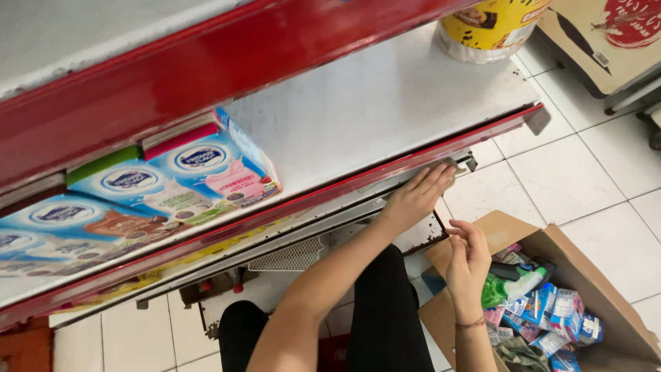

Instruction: The person scans packaged snacks and milk cartons with a handheld barcode scanner and places them on a store shelf. The person then sprays a cleaning solution on the shelf and wipes it with a cloth. The person continues to scan and place milk cartons on the shelf.

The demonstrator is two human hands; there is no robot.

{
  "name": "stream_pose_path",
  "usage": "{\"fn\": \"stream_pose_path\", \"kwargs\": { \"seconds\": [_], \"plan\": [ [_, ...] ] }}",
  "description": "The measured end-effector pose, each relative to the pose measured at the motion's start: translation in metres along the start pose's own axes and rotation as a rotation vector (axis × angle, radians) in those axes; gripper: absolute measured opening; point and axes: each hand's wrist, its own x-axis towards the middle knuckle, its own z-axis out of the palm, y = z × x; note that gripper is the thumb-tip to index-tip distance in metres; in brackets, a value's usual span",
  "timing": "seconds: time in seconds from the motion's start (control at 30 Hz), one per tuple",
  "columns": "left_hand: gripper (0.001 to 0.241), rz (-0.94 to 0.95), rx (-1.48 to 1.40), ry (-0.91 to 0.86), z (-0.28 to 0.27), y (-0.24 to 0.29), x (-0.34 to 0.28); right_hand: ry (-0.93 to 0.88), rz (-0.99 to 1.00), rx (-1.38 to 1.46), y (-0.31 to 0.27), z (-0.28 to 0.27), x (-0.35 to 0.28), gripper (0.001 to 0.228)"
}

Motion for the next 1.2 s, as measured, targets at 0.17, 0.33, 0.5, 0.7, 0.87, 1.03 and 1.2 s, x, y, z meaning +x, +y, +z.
{"fn": "stream_pose_path", "kwargs": {
  "seconds": [0.17, 0.33, 0.5, 0.7, 0.87, 1.03, 1.2],
  "plan": [
    [0.054, 0.025, 0.101, -0.034, -0.028, -0.026, -0.04, -0.039, -0.027, -0.016, 0.008, 0.016, 0.004, 0.023],
    [0.049, 0.056, 0.066, -0.093, -0.06, -0.052, -0.084, -0.094, -0.012, 0.006, 0.01, 0.039, -0.003, 0.021],
    [0.039, 0.051, 0.081, -0.116, -0.082, -0.067, -0.116, -0.162, -0.055, -0.035, -0.003, 0.065, -0.018, 0.023],
    [0.036, 0.035, 0.062, -0.129, -0.102, -0.084, -0.163, -0.247, -0.087, -0.069, -0.024, 0.098, -0.04, 0.023],
    [0.033, 0.022, 0.094, -0.151, -0.125, -0.105, -0.217, -0.352, -0.101, -0.076, -0.047, 0.135, -0.067, 0.024],
    [0.04, -0.028, 0.131, -0.171, -0.153, -0.129, -0.284, -0.506, -0.205, -0.047, -0.073, 0.186, -0.108, 0.025],
    [0.041, -0.031, 0.16, -0.256, -0.182, -0.157, -0.354, -0.63, -0.336, -0.058, -0.097, 0.235, -0.151, 0.028]
  ]
}}
